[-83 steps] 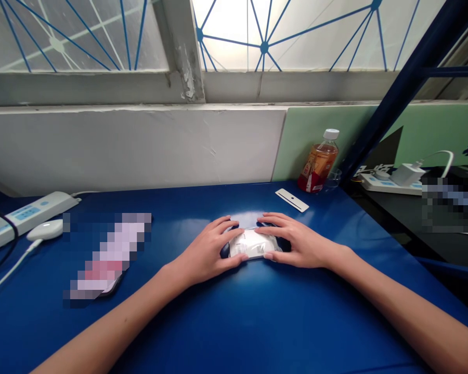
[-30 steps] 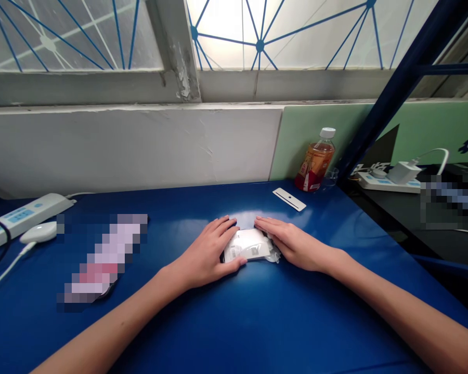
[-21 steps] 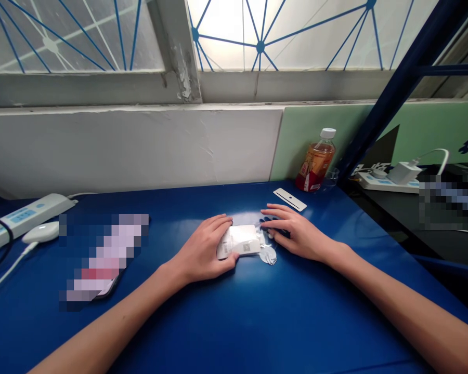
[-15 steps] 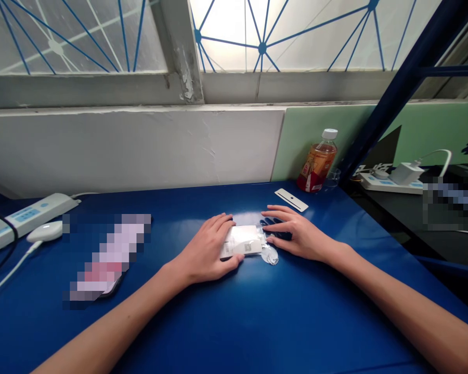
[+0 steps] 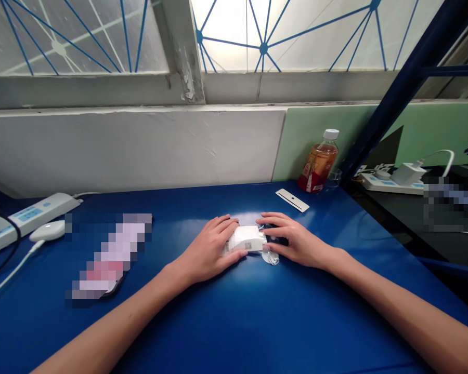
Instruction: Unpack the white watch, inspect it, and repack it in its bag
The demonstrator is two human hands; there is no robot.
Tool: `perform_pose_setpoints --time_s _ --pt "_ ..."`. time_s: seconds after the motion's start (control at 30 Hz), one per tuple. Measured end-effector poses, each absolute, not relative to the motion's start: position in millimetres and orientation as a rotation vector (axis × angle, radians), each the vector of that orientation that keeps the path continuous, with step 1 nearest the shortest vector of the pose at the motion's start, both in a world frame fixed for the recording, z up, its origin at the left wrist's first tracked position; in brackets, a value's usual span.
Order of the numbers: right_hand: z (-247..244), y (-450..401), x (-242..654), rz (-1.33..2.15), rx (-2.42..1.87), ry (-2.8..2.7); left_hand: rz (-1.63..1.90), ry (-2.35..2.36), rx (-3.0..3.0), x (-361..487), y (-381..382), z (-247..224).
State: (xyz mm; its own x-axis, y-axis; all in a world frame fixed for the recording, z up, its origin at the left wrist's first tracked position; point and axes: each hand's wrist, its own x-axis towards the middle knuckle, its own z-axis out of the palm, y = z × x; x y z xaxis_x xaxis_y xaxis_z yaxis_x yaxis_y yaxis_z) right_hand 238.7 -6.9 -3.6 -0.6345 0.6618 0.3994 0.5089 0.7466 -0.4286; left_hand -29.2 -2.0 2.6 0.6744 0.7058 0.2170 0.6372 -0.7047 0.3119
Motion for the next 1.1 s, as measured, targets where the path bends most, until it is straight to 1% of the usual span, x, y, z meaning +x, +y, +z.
perform_pose_setpoints --time_s 0.17,0.27,0.43,0.63,0.8,1.0,1.1 --pt "11 -2 251 0.239 -0.893 -2.491 0.488 1.12 2.685 -29 -2 2" --pt "19 4 262 0.224 -0.921 -2.514 0.515 1.158 2.672 -30 -2 1" --pt "19 8 270 0.325 -0.963 -2.513 0.515 1.187 2.641 -29 -1 1" --pt "10 -1 256 0.331 -0.994 -2.438 0.491 1.147 2.645 -29 -1 4" --pt "4 -4 248 0.425 -1.048 -2.436 0.498 1.132 2.638 -29 -1 2" --pt "12 0 255 0.446 -0.99 -2.378 0.502 1.171 2.64 -28 -1 2" --pt "18 4 263 0.478 -1.053 -2.339 0.489 1.189 2.632 -28 -1 2"
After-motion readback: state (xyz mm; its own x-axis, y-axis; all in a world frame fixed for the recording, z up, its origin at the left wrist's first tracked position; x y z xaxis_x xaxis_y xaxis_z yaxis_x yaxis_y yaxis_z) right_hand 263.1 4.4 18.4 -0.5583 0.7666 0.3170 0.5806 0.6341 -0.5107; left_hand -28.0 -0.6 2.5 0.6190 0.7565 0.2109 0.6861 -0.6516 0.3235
